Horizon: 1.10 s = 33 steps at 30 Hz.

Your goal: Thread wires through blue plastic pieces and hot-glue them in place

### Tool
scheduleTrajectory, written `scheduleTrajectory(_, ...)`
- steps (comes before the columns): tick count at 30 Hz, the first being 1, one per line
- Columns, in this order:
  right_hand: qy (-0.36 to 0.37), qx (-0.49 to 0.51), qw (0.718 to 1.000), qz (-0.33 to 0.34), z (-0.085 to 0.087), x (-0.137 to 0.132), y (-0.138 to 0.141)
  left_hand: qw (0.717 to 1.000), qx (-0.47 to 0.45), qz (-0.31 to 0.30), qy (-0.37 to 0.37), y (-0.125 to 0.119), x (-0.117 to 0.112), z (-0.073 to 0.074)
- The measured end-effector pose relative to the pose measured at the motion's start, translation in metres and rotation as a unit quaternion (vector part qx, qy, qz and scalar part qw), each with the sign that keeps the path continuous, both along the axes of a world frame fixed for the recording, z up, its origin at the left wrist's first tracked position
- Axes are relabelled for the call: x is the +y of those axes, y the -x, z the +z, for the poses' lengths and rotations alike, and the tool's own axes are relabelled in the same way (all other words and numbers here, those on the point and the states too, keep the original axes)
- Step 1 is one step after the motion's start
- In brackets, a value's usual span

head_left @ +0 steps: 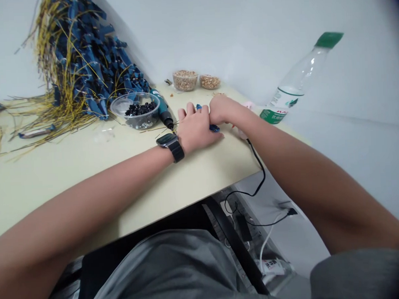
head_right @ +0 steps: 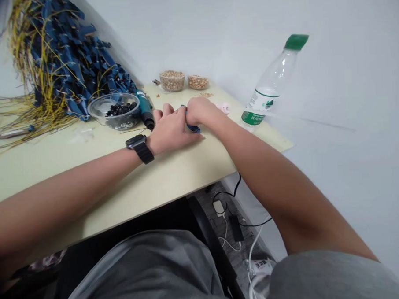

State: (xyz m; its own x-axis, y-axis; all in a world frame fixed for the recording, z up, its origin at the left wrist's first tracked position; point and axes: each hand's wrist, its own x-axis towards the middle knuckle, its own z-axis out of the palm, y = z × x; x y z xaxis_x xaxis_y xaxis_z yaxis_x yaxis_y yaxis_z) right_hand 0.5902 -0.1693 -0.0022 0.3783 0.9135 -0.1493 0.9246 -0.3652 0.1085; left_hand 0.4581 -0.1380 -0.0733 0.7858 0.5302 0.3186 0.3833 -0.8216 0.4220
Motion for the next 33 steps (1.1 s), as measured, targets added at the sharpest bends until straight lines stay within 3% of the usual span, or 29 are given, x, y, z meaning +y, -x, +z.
scheduleTrajectory(7, -0.014, -0.028, 0.999, 0.034, -0.01, 0.007, -0.012, 0.999, 0.028, 0.034, -0.004, -0.011, 0.004, -0.003)
scheduleTrajectory(10, -0.031, -0.03, 0.999, 0.018, -0.013, 0.004, -0.011, 0.998, 0.037, 0.043, -0.01, -0.01, 0.001, -0.002)
scheduleTrajectory(18, -0.111, 0.029, 0.993, -0.033, -0.004, -0.06, -0.001, 1.0, 0.022, 0.007, 0.014, -0.007, 0.018, -0.008)
scheduleTrajectory(22, -0.171, 0.056, 0.984, 0.003, -0.025, -0.088, -0.016, 0.999, 0.028, -0.015, 0.023, -0.006, 0.025, -0.008)
scheduleTrajectory(26, -0.196, 0.075, 0.978, 0.021, -0.048, -0.096, -0.026, 0.999, 0.034, -0.018, 0.038, -0.006, 0.025, -0.005)
scheduleTrajectory(33, -0.222, 0.081, 0.971, 0.027, -0.057, -0.09, -0.028, 0.998, 0.038, -0.018, 0.04, -0.005, 0.028, -0.004)
